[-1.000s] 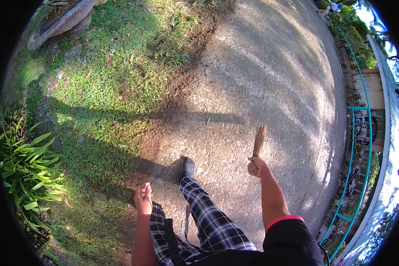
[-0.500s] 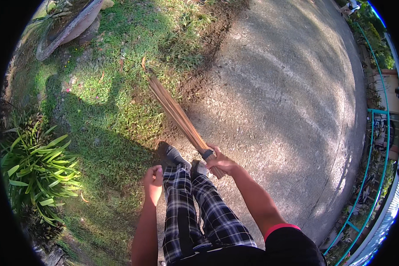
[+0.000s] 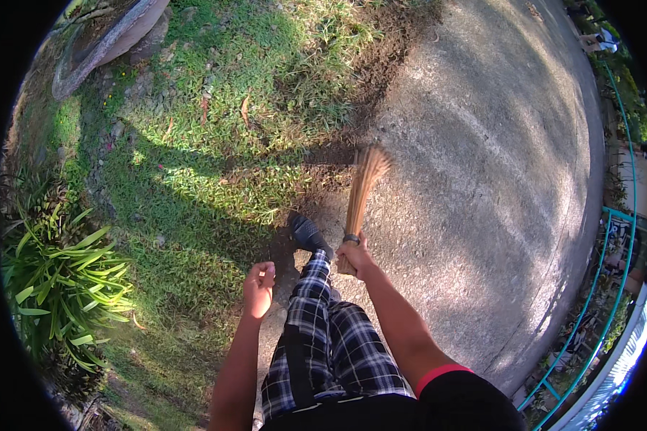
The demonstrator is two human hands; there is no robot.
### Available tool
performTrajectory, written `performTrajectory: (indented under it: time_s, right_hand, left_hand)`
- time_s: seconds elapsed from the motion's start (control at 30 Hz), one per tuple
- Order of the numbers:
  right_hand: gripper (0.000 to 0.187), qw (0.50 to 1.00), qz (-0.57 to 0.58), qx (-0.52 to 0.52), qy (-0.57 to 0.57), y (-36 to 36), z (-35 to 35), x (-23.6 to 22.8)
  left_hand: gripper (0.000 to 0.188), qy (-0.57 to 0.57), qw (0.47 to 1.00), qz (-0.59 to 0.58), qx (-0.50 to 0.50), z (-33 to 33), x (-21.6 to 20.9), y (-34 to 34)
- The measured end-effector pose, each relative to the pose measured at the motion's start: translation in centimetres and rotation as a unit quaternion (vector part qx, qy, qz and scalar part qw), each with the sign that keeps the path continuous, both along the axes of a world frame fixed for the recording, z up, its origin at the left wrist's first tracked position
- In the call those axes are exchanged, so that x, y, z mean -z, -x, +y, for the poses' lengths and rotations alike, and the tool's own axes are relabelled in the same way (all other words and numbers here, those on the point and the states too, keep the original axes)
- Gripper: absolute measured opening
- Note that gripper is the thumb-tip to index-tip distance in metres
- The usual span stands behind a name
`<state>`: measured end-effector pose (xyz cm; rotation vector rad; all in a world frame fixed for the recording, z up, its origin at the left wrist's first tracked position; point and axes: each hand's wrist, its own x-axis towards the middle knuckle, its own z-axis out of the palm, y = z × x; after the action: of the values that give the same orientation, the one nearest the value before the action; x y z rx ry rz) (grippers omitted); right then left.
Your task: The person sweeps a paved outdoor path and adjacent grassy areas using a traditional broom. They gather dry leaves and debris, occasionally picking up a plant branch by hand and moving it aside while continuing to sweep.
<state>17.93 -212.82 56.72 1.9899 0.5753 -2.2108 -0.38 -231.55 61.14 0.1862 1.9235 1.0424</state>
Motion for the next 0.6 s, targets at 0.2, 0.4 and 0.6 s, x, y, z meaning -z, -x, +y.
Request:
performTrajectory:
  time_s: [0.2, 0.4, 0.6]
  right_hand:
    - [0.097, 0.944, 0.194, -0.220, -0.151, -1.8, 1.9, -1.6]
    - [0.060, 0.992, -0.084, 0.098, -0.007, -15.5, 10.5, -7.4]
    - [0.014, 0.986, -0.101, 0.128, 0.027, -1.0, 7.2, -4.2]
  left_hand:
    - [0.020, 0.005, 0.997, 0.051, 0.059, 5.0, -1.5, 4.8]
    - [0.020, -0.004, 1.000, 0.011, 0.015, 7.6, -0.9, 6.4]
    - [0.019, 0.028, 0.999, 0.035, 0.020, 8.3, -0.5, 4.2]
